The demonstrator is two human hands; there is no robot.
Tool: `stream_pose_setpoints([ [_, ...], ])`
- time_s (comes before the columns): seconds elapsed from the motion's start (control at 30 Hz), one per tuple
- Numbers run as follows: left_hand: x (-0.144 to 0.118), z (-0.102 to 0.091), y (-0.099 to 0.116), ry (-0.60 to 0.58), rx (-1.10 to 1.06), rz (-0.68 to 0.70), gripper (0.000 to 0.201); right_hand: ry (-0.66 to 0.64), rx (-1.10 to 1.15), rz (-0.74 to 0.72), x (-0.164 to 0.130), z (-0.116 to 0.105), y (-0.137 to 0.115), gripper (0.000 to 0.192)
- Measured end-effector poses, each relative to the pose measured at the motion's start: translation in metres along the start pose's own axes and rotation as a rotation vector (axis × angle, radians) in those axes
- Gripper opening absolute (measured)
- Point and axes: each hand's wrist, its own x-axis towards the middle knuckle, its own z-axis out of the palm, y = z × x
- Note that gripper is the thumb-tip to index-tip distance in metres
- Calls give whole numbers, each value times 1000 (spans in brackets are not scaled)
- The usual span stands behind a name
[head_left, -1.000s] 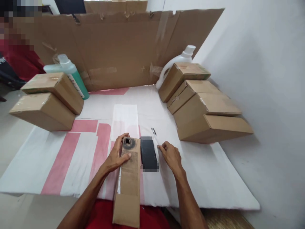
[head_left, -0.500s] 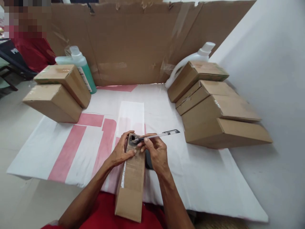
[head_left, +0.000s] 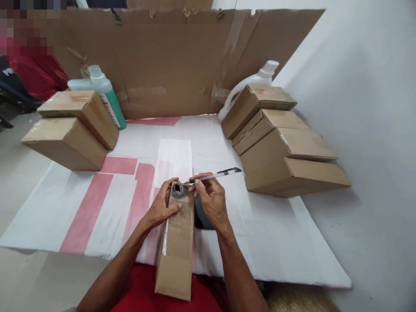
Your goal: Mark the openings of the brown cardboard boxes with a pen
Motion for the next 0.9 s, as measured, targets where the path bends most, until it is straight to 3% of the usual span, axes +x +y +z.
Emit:
stream_pose_setpoints([
  [0.1, -1, 0, 2, 10, -1, -20, 79, 93, -18, -33, 7, -6, -2, 24],
  [0.17, -1, -1, 2, 11, -17, -34, 79, 212, -139, -14, 9, -27, 3, 23],
  [0.23, -1, -1, 1, 7, -31, -35, 80, 252, -397, 40, 8, -58, 15, 18],
  [0.33, 0, -1, -2, 3, -23, -22, 79, 67, -909, 214, -4, -97, 38, 12],
  [0.4, 1, -1, -4, 12, -17, -9, 77, -47, -1105, 322, -15, -108, 52, 10],
  [0.53, 1, -1, -4, 27, -21, -7, 76, -52, -1179, 373, -34, -100, 61, 9],
  [0.67, 0, -1, -1, 14, -29, -22, 76, 37, -1245, 353, -49, -73, 52, 29],
  [0.77, 0, -1, 0, 7, -45, -30, 78, 4, -1238, 425, -56, -49, 48, 47],
  [0.9, 0, -2, -1, 3, -38, -15, 79, 16, -1184, 463, -59, -33, 54, 50],
])
